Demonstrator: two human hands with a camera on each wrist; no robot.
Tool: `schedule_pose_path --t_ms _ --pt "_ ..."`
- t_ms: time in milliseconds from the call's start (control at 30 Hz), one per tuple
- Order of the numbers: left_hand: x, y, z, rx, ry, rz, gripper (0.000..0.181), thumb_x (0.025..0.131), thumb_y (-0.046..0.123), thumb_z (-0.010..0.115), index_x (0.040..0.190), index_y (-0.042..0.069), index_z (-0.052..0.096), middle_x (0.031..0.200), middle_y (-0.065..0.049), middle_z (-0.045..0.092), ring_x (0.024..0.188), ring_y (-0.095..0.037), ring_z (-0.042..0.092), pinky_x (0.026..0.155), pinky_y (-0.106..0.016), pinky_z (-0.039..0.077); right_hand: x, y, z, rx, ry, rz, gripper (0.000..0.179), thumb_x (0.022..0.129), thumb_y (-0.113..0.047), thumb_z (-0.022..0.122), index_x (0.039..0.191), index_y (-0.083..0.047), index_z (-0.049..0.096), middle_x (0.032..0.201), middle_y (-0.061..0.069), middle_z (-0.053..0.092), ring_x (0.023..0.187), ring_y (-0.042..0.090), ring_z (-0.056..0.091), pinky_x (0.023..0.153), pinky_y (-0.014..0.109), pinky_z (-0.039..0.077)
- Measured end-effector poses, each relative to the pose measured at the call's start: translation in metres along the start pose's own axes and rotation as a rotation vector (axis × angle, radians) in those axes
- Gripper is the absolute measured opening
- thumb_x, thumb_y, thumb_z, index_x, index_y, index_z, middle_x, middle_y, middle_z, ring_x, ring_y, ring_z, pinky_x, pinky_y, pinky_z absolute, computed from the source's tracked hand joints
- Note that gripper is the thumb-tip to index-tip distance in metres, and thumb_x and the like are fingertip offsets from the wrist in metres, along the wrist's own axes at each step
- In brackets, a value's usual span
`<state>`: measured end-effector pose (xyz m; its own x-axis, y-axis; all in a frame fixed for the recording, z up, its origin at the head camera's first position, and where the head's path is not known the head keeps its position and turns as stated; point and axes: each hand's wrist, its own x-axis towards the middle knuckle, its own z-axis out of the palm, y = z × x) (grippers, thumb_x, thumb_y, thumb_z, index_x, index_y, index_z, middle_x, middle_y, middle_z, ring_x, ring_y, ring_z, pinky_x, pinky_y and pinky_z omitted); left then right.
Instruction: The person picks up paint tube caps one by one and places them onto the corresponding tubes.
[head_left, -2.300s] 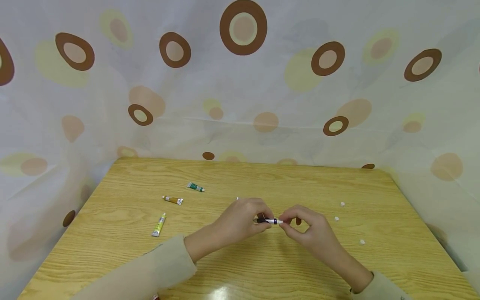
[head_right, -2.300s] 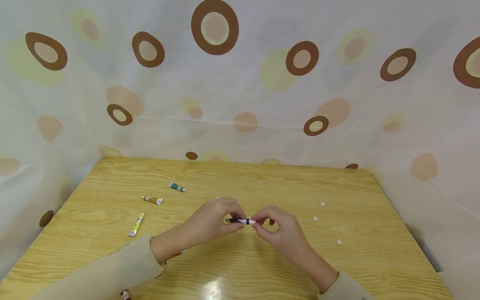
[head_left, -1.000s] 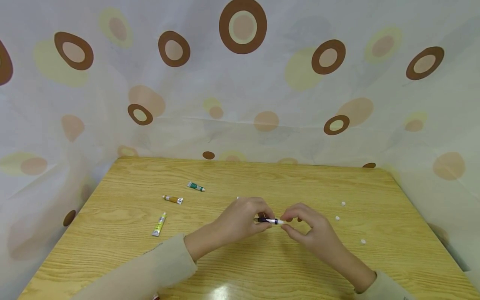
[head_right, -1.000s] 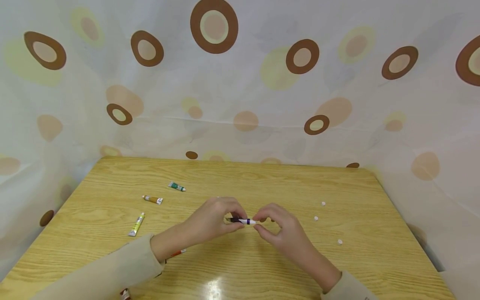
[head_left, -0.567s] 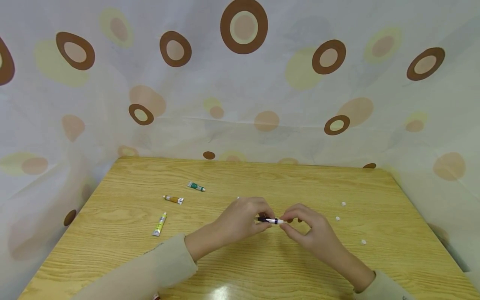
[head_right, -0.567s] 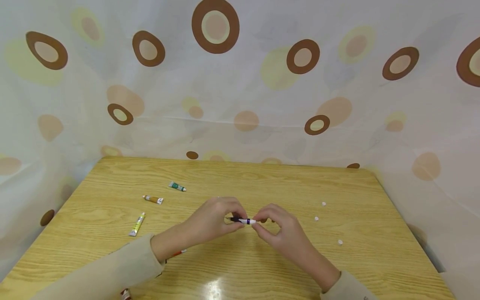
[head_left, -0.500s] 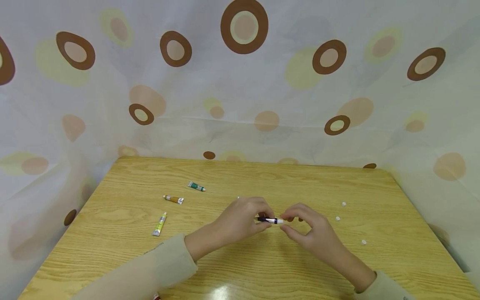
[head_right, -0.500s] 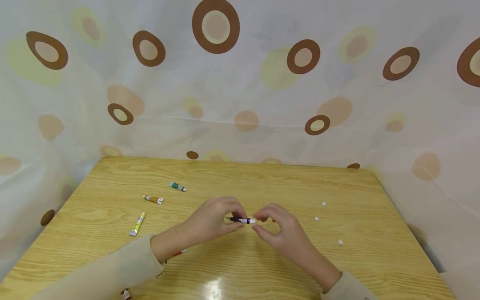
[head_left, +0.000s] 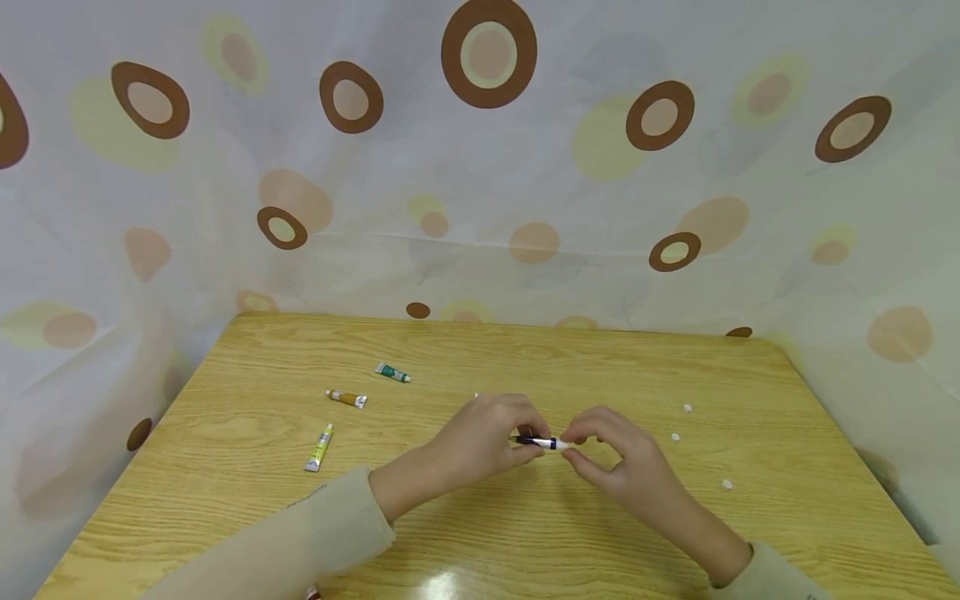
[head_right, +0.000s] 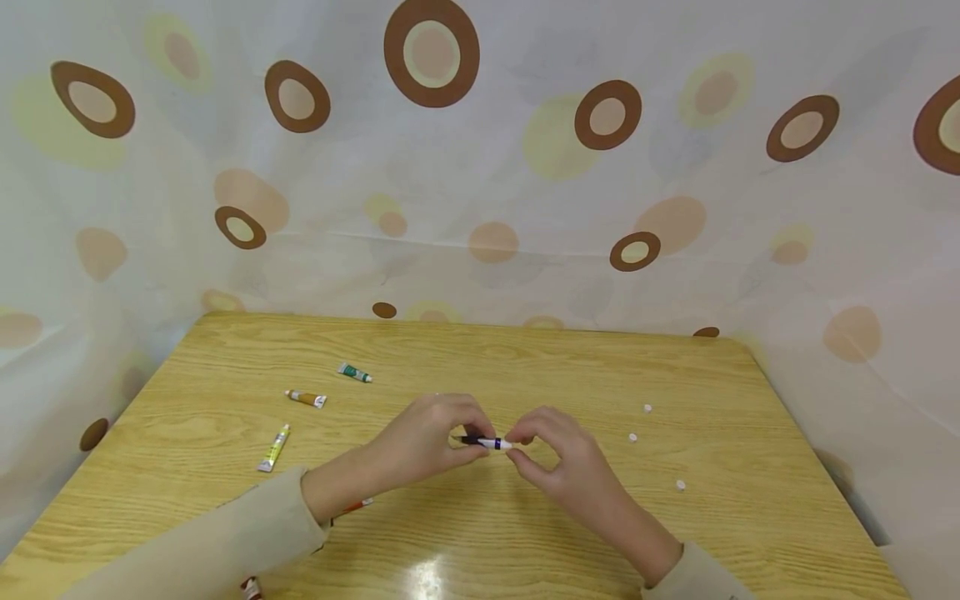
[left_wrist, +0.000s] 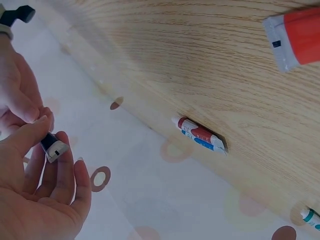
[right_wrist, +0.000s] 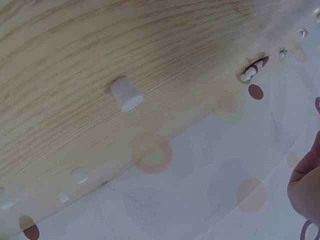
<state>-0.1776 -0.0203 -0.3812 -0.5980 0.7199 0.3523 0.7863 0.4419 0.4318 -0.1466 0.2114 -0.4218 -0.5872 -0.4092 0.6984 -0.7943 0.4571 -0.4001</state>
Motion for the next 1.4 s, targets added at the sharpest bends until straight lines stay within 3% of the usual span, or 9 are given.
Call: schedule_pose_path --t_ms 233,367,500,733,1033,1200,1400 --pt "-0.0001 0.0017 -0.0010 0.028 -0.004 0.000 0.011 0.089 0.014 0.082 0.097 0.010 0.078 0.095 0.000 0.077 0.084 -0.009 0.073 0.076 -0.010 0.054 0.0013 -0.0028 0.0001 -0.015 -0.022 0.049 0.038 0.073 0.009 0.085 0.099 -0.016 0.073 0.096 -0.002 0.070 0.085 0.011 0.063 0.083 0.009 0.049" --pt "0.0000 0.0008 -0.0003 0.025 0.004 0.003 0.011 0.088 0.013 0.083 0.097 0.010 0.078 0.094 0.000 0.077 0.083 -0.009 0.073 0.075 -0.011 0.054 0.0022 -0.0040 -0.0013 -0.039 -0.037 0.071 0.038 0.073 0.007 0.086 0.102 -0.014 0.073 0.098 -0.002 0.071 0.086 0.010 0.063 0.082 0.010 0.048" --pt "0.0003 -0.0006 0.0011 0.025 0.005 -0.001 0.010 0.088 0.013 0.083 0.096 0.010 0.078 0.093 0.000 0.077 0.082 -0.009 0.073 0.074 -0.010 0.054 0.0032 -0.0047 -0.0022 -0.055 -0.041 0.051 0.042 0.069 0.010 0.086 0.103 -0.010 0.071 0.099 -0.001 0.071 0.087 0.010 0.062 0.085 0.008 0.048" --pt "0.0019 0.0010 -0.0001 0.016 -0.006 0.001 0.009 0.089 0.012 0.082 0.097 0.010 0.078 0.094 -0.001 0.077 0.084 -0.009 0.073 0.074 -0.010 0.054 0.0034 -0.0034 -0.0007 -0.063 -0.026 -0.010 0.043 0.069 0.012 0.086 0.100 -0.015 0.072 0.098 -0.002 0.070 0.090 0.012 0.063 0.087 0.011 0.050" --pt "0.0013 0.0005 0.0010 0.000 -0.036 -0.018 0.010 0.089 0.012 0.081 0.098 0.010 0.078 0.096 0.000 0.077 0.085 -0.008 0.072 0.074 -0.009 0.053 0.0018 -0.0023 0.0011 -0.064 -0.019 -0.005 0.020 0.084 -0.004 0.084 0.095 -0.016 0.074 0.094 -0.004 0.070 0.085 0.011 0.061 0.087 0.009 0.047" --pt "0.0011 0.0006 0.0006 -0.047 -0.050 -0.045 0.014 0.088 0.015 0.082 0.100 0.009 0.078 0.097 -0.001 0.076 0.086 -0.008 0.072 0.076 -0.012 0.055 0.0008 -0.0022 0.0012 -0.090 -0.010 0.003 0.028 0.077 0.003 0.085 0.095 -0.016 0.073 0.095 -0.003 0.070 0.086 0.011 0.062 0.087 0.009 0.048" --pt "0.0010 0.0009 -0.0022 -0.133 -0.053 -0.060 0.011 0.093 0.015 0.077 0.101 0.007 0.079 0.097 -0.004 0.075 0.083 -0.010 0.071 0.070 -0.009 0.051 0.0001 -0.0004 0.0019 -0.096 0.013 -0.026 0.009 0.089 -0.011 0.081 0.095 -0.014 0.074 0.095 -0.002 0.070 0.087 0.013 0.062 0.088 0.009 0.048"
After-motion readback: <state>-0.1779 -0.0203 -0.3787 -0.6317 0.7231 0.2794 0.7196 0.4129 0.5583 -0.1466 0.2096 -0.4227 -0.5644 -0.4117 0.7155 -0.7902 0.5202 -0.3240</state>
